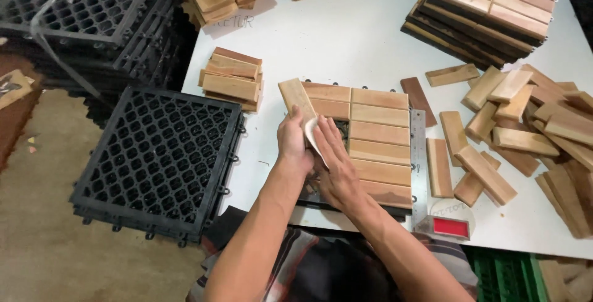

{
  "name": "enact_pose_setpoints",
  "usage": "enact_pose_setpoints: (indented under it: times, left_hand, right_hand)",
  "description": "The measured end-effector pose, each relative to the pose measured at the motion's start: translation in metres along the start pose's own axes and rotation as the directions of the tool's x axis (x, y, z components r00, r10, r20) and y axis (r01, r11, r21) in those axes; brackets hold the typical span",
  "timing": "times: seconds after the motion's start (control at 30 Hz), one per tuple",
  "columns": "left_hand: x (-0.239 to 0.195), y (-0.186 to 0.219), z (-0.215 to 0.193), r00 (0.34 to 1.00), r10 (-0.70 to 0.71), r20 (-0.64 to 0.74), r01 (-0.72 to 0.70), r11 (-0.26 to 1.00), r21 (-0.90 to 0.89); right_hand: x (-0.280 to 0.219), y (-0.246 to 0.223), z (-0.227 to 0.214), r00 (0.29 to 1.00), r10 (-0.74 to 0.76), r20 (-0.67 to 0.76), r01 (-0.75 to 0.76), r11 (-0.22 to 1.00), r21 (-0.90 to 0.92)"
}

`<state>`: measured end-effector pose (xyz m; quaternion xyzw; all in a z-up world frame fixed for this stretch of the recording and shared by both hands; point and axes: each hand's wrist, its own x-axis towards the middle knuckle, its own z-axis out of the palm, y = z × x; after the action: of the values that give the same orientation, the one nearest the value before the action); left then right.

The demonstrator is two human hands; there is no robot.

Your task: Sanding individual wooden slats and assembling them into a plastic interlocking tile base

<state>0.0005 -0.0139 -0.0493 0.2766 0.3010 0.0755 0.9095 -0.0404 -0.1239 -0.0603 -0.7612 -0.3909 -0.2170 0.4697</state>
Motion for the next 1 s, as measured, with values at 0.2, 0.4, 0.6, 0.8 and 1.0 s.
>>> enact_pose_setpoints:
  times: [0.2, 0.4, 0.6, 0.8, 1.0]
  left_hand:
    - [0.039, 0.045, -0.017, 0.99, 0.13, 0.053, -0.122, 0.982, -0.144]
    - [-0.012, 0.022, 0.003, 0.986, 0.098, 0.133, -0.1, 0.995, 0.014]
    - [0.011, 0.022, -0.01, 0.988, 0.041, 0.146, -0.031, 0.997, -0.069]
    - [-0.018, 0.023, 0.008, 0.982, 0.146, 0.121, -0.145, 0.989, -0.013]
    - [-0.014, -0.003, 0.006, 0.927, 0.255, 0.276, -0.334, 0.895, 0.295]
  right_hand:
    - [-0.037, 0.031, 0.022, 0.966, 0.245, -0.083, -0.251, 0.965, -0.074]
    - [-0.001, -0.008, 0.02, 0.973, -0.123, -0.197, 0.091, 0.982, -0.165]
    - [-0.017, 0.043, 0.024, 0.885, 0.454, -0.102, -0.463, 0.881, -0.095]
    - [0.011, -0.016, -0.008, 0.92, 0.213, -0.328, -0.23, 0.973, -0.012]
    - [-0.003, 0.047, 0.014, 0.398, 0.917, -0.015, -0.666, 0.3, 0.683]
